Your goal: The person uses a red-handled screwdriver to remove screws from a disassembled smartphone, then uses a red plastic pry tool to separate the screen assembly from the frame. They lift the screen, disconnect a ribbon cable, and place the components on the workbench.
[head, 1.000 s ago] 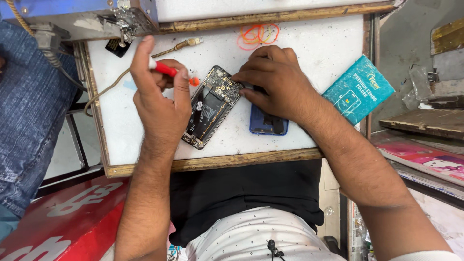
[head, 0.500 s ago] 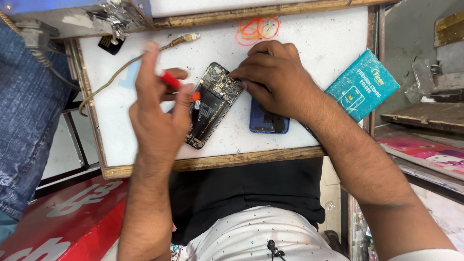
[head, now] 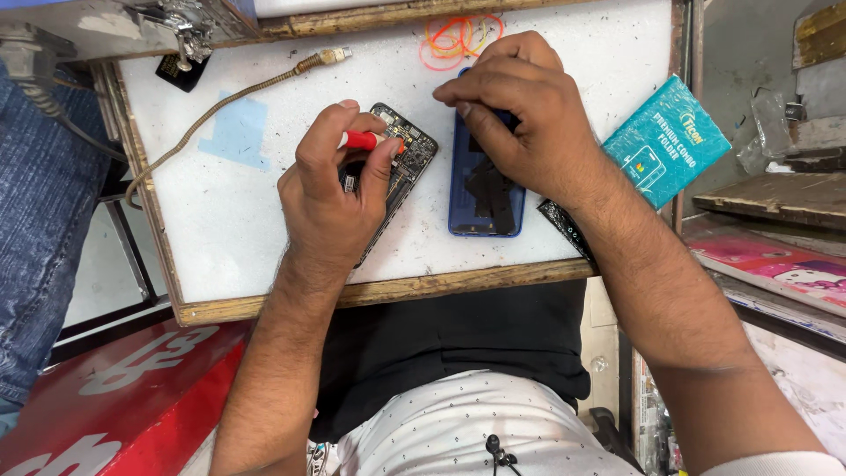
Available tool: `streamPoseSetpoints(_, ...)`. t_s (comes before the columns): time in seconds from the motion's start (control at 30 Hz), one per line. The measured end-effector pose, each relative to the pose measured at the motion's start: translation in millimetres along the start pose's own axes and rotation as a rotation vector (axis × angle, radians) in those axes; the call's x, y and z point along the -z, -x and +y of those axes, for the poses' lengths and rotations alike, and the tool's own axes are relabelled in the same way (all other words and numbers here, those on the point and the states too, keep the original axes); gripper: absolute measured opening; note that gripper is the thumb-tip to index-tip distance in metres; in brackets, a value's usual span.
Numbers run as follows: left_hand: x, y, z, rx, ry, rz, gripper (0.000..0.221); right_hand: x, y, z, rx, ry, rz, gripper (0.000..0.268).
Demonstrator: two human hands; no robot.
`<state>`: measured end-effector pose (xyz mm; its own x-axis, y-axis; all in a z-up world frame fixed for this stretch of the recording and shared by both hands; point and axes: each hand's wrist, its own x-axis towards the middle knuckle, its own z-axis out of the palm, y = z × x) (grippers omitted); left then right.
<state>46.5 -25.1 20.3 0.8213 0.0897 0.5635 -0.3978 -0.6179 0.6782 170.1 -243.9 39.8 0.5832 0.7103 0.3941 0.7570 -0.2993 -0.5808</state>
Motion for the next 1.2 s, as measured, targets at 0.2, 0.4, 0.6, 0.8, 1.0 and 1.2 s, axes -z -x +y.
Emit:
streamPoseSetpoints(0.2, -2.7, 0.5, -3.9, -0.035, -0.019, -0.007, 0.056, -0.7, 0.1, 2.3, 0.023, 0.015, -0.022, 0.020)
streamPoseSetpoints(0.4, -2.3, 1.7, -3.7, -0.059, -0.067, -0.018, 0.056, -1.5, 0.1, 1.4, 0.039, 0.014, -0.021, 0.018)
streamPoseSetpoints(0.6, -4.1, 2.8, -7.1, -0.047, -0.037, -0.010, 0.056, -1.2, 0.1, 1.1, 0.038, 0.018, -0.025, 0.018)
streamPoseSetpoints(0.8, -3.1, 4.0, -5.2, -0.072, -0.087, -0.007, 0.055, -0.4, -0.6, -0.4, 0.029, 0.017, -0.026, 0.019)
streamPoseSetpoints(1.0, -1.8, -0.4, 0.1, -0.083, -0.071, -0.031, 0.055, -1.5, 0.2, 0.9, 0.014, 0.003, -0.026, 0.019)
streamPoseSetpoints(1.2, 4.7, -14.7, 18.4, -0.196, -0.161, -0.185, 0.056, -3.0, -0.5, 0.6, 0.004, 0.017, -0.023, 0.018)
